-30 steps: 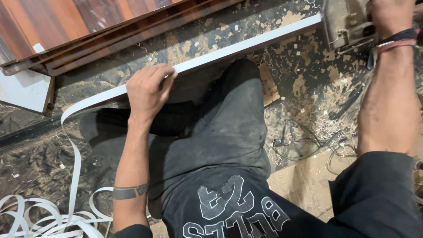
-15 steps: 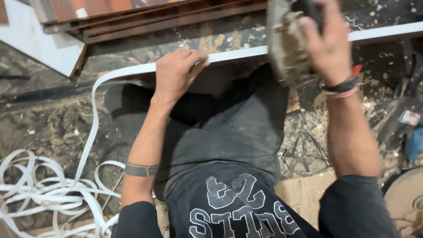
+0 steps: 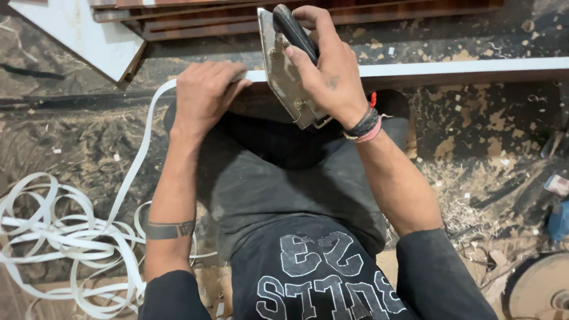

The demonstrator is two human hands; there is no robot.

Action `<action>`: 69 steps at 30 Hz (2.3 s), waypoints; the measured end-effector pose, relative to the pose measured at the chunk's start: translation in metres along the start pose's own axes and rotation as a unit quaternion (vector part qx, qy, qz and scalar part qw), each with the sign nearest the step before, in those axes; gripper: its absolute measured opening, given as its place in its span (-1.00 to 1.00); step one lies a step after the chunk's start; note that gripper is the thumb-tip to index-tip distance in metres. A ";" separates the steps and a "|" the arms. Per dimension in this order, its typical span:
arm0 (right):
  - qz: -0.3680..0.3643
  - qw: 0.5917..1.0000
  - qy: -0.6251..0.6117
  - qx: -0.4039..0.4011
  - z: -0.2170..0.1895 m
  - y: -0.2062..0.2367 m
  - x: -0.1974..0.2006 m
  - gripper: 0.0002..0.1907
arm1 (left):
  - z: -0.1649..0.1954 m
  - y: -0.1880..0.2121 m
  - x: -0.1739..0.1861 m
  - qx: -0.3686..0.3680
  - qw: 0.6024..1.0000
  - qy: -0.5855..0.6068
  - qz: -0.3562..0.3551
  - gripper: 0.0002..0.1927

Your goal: The person sits on the workshop floor and applies white edge banding tape to the front edge of a wooden board resting on their lap. They press the tape along the edge, run a heated hand iron over it to activate the adhesive, and press and smooth the tape down by hand along the length of the board.

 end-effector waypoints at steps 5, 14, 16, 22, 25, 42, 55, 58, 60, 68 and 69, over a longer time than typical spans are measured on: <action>0.028 0.999 0.015 0.034 0.041 0.017 0.056 -0.64 | 0.002 -0.001 -0.006 0.001 1.000 -0.014 -0.001 -0.76; 0.193 0.972 0.124 -0.058 0.188 0.082 0.277 -0.78 | 0.002 0.004 -0.014 0.022 1.000 0.002 -0.021 -0.79; 0.231 0.957 0.041 -0.170 0.227 0.097 0.317 -0.83 | 0.001 0.004 -0.016 0.024 0.999 0.002 -0.028 -0.80; 0.239 0.953 0.028 -0.186 0.278 0.112 0.385 -0.80 | -0.003 0.006 -0.018 0.025 0.999 -0.002 -0.035 -0.78; 0.223 0.958 -0.013 -0.181 0.261 0.104 0.369 -0.85 | -0.003 0.006 -0.018 0.024 0.999 -0.005 -0.038 -0.76; 0.037 0.995 0.080 0.040 0.011 0.000 -0.002 -0.65 | -0.025 0.016 0.017 -0.001 0.996 -0.080 -0.028 -0.73; 0.014 0.992 0.083 0.089 -0.047 -0.037 -0.118 -0.64 | -0.099 0.077 0.052 0.130 0.976 0.173 0.022 -0.78; 0.011 0.993 0.109 0.046 -0.045 -0.041 -0.127 -0.62 | -0.114 0.086 0.046 0.195 0.923 0.331 0.030 -0.77; 0.005 0.995 0.094 0.037 -0.044 -0.043 -0.133 -0.62 | -0.123 0.089 0.041 0.244 0.886 0.394 0.013 -0.76; 0.019 0.992 0.079 0.099 -0.049 -0.047 -0.152 -0.62 | -0.138 0.096 0.034 0.290 0.892 0.348 0.004 -0.72; 0.016 0.992 0.081 0.092 -0.049 -0.047 -0.153 -0.63 | -0.138 0.097 0.034 0.282 0.893 0.351 0.011 -0.74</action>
Point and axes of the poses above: each hand's wrist, its own y-axis away from the middle knuckle, its own x-axis out of the back of the hand, z = x × y, the point moved 2 cm from there along -y, towards the middle knuckle, and after that the axes turned 5 degrees about -x, right-handed, at the moved point
